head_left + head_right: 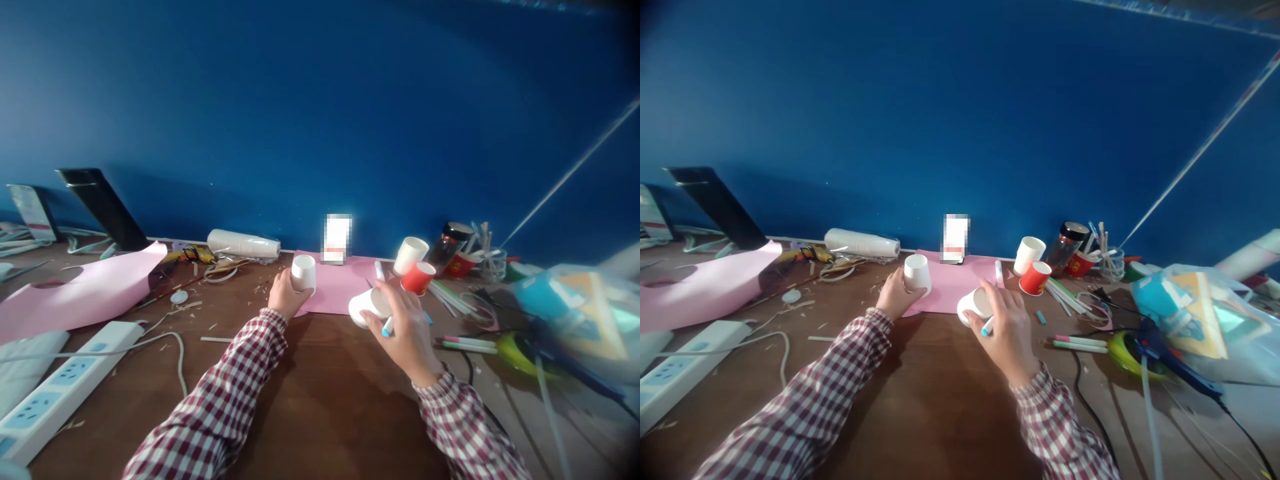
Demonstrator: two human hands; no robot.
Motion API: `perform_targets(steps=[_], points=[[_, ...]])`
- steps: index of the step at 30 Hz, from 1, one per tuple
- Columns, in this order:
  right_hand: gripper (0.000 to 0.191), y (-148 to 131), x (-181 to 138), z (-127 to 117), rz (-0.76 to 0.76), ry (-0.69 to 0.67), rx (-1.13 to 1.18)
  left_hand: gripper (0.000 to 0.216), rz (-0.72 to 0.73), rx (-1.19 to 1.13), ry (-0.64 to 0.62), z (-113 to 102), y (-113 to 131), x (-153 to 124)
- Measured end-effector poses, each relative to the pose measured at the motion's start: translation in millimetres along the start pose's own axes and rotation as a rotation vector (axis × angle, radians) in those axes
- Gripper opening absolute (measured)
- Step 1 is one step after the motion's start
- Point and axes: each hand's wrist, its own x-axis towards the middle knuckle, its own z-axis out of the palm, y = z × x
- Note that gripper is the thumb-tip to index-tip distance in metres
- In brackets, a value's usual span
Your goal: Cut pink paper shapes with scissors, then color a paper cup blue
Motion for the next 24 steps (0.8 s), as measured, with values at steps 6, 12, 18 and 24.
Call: perform_targets(steps=[6, 12, 18, 24], points=[[0.05, 1.0, -0.9, 1.5, -0.004, -0.01, -0.005, 0.056, -0.041, 0.154, -0.061, 0.8, -6.0, -2.5], [0.048, 0.8, -0.8, 2.1, -0.011, 0.002, -0.002, 0.065, -0.074, 0.135, -0.029, -2.2, -13.8, 1.3], [0.053, 0.5, -1.7, 0.2, 0.009, 0.046, 0.084, 0.102, 0.001, 0.005, 0.319, -8.7, -1.3, -17.8], [0.054, 0.8, -5.1, -2.8, 0.062, 0.005, 0.263, 0.069, 0.479, -0.372, 0.062, -3.6, 57.5, -80.3]])
